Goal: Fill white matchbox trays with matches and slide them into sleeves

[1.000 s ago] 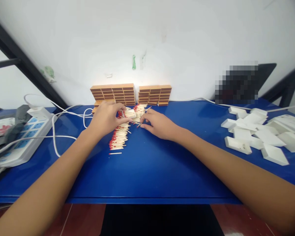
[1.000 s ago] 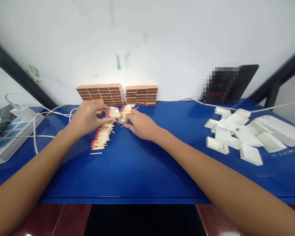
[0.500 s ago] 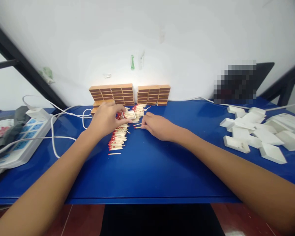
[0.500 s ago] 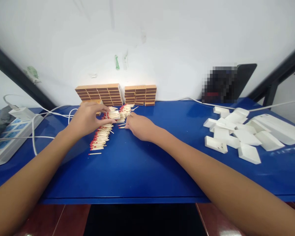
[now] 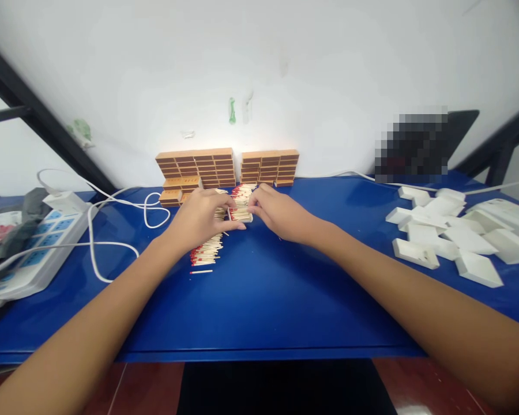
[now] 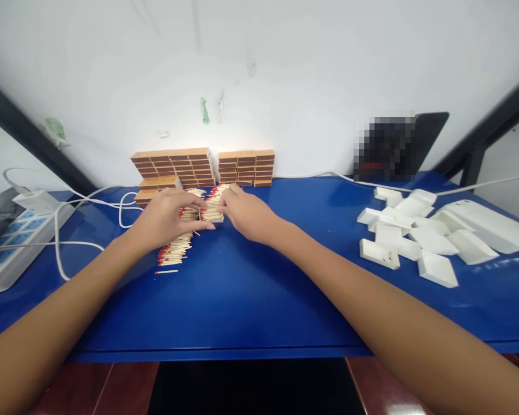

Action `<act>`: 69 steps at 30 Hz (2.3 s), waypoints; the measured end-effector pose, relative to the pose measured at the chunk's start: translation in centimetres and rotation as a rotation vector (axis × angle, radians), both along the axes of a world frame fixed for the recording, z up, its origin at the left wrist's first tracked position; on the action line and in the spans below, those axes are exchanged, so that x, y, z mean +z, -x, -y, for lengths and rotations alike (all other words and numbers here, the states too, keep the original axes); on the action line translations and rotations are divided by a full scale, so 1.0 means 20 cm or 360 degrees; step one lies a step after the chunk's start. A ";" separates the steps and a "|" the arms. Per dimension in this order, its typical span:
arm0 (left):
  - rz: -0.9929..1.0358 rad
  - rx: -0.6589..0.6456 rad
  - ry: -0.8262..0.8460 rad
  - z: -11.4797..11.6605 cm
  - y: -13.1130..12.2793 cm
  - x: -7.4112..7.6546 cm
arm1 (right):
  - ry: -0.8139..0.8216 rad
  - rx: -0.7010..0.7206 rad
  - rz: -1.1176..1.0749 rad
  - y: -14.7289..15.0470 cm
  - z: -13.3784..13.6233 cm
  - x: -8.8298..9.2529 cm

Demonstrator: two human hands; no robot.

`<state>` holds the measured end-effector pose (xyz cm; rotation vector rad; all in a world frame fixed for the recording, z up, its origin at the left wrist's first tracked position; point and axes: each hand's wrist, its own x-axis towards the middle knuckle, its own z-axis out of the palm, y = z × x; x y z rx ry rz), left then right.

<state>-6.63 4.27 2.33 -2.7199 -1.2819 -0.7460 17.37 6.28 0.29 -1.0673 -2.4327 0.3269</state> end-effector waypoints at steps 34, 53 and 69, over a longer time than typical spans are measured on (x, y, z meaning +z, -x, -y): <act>-0.0077 0.0301 -0.0104 -0.06 0.11 0.02 | 0.0144 -0.0029 0.0087 0.06 0.00 -0.06; 0.0042 -0.0044 -0.0020 0.01 -0.01 0.00 | -0.0141 0.0014 -0.0380 0.03 0.00 -0.04; -0.0094 0.0372 -0.0108 -0.05 0.12 0.05 | -0.0004 -0.0004 -0.0133 0.11 -0.06 -0.13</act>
